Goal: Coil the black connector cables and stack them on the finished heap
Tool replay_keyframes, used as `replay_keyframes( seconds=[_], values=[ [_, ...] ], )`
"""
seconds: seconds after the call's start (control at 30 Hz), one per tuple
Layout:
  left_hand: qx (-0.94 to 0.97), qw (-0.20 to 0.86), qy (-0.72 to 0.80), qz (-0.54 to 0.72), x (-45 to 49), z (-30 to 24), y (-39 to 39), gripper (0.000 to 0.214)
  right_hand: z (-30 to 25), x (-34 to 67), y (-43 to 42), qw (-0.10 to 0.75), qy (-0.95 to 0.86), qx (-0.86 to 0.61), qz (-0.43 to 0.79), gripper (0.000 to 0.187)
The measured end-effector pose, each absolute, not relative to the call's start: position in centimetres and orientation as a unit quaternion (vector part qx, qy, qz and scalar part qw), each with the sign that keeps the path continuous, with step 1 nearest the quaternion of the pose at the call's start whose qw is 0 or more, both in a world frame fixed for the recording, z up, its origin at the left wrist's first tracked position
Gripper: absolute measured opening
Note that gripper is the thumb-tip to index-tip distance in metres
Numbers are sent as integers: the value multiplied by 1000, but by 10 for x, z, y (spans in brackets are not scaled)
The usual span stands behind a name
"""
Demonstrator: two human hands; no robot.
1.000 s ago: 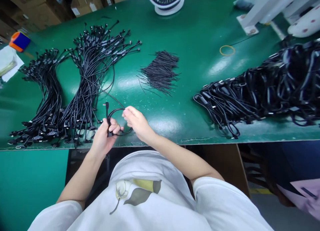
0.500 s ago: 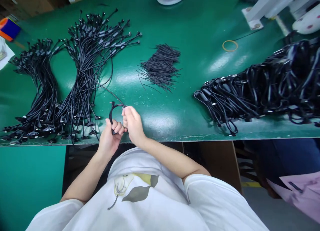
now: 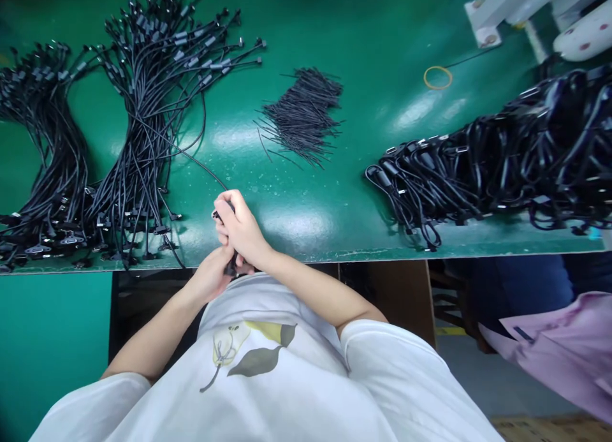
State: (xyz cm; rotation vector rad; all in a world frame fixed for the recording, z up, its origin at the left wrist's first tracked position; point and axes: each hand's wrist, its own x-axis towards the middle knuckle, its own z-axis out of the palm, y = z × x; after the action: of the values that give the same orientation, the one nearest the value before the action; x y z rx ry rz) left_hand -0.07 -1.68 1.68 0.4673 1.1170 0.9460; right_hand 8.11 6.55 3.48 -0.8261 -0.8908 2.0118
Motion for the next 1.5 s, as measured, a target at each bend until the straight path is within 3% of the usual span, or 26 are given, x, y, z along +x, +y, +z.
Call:
replay_keyframes(
  seconds=[0.13,0.3,0.57,0.87,1.1,1.3,1.5],
  values=[
    [318,648,518,459,-1,15,-17,51,37,86,71,390,-367,-297,790,29],
    [323,710,463,422,-14,20,-15,55,40,99,68,340,-362,-261,828,43],
    [243,800,417,356,-11,35,-3,51,42,94,74,306,-264,-233,885,47],
    [186,807,423,367,-17,38,-6,46,36,95,81,355,-282,-279,847,52],
    [238,833,380,323,-22,35,-8,38,34,98,82,290,-265,-197,898,48],
    [320,791,421,306,-27,30,-10,46,32,101,88,273,-249,-141,919,48],
    [334,749,471,324,-24,28,-14,38,33,98,82,318,-249,-229,886,48]
  ],
)
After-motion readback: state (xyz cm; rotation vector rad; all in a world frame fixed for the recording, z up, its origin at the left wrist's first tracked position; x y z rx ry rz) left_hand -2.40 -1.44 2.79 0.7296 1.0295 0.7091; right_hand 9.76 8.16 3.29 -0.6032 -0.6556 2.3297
